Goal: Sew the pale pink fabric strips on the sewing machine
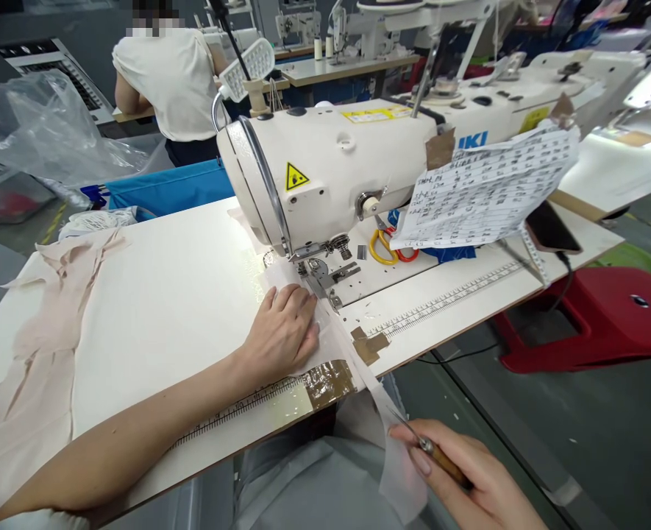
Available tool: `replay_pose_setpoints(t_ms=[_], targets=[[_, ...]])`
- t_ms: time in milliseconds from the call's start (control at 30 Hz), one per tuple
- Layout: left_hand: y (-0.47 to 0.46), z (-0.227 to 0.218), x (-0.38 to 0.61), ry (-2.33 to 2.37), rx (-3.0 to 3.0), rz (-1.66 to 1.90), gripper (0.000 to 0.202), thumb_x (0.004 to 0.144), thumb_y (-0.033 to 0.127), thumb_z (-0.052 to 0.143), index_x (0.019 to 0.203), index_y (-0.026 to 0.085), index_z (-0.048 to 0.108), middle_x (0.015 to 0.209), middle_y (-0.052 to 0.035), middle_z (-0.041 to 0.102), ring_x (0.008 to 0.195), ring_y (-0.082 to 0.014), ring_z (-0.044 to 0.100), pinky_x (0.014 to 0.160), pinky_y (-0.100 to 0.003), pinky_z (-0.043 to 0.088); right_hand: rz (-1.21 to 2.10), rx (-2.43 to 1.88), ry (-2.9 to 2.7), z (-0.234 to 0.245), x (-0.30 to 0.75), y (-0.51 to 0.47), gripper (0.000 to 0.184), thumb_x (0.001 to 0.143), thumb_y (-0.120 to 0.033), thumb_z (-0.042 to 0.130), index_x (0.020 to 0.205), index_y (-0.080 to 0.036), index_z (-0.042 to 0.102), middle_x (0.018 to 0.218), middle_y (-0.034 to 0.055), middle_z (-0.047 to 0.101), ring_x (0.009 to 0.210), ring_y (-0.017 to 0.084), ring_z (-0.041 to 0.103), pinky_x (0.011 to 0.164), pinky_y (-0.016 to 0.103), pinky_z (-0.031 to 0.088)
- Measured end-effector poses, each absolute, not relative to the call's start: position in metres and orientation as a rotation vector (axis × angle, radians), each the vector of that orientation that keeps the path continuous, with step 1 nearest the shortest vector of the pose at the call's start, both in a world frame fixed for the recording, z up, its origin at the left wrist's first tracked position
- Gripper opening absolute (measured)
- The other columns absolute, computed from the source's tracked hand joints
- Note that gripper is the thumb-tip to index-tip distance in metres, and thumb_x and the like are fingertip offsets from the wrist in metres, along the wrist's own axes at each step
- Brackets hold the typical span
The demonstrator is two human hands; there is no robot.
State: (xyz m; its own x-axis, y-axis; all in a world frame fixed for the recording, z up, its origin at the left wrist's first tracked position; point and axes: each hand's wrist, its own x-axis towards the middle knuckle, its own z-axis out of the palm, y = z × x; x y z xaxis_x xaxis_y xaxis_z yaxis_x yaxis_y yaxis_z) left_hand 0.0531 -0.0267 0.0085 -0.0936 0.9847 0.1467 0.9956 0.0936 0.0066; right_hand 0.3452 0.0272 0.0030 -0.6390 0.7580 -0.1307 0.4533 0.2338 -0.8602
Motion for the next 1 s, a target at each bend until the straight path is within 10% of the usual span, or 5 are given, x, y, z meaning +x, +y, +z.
replay_pose_setpoints(t_ms=[1000], targets=[[-0.019,0.008,0.044,-2.178,-1.962,-0.094,0.037,0.097,0.022,0.036,0.123,0.006,0.057,0.111,-0.0159,0.059,0.103,-0.0280,0.051,0.094,-0.045,0.044,1.797,-0.903,-2.049,0.004,0.280,0.038,0.038,0.095,-0.046,0.054,0.121,-0.022,0.066,0.073,0.0023,0.065,0.063,0.018,0.064,0.060,0.027,0.056]])
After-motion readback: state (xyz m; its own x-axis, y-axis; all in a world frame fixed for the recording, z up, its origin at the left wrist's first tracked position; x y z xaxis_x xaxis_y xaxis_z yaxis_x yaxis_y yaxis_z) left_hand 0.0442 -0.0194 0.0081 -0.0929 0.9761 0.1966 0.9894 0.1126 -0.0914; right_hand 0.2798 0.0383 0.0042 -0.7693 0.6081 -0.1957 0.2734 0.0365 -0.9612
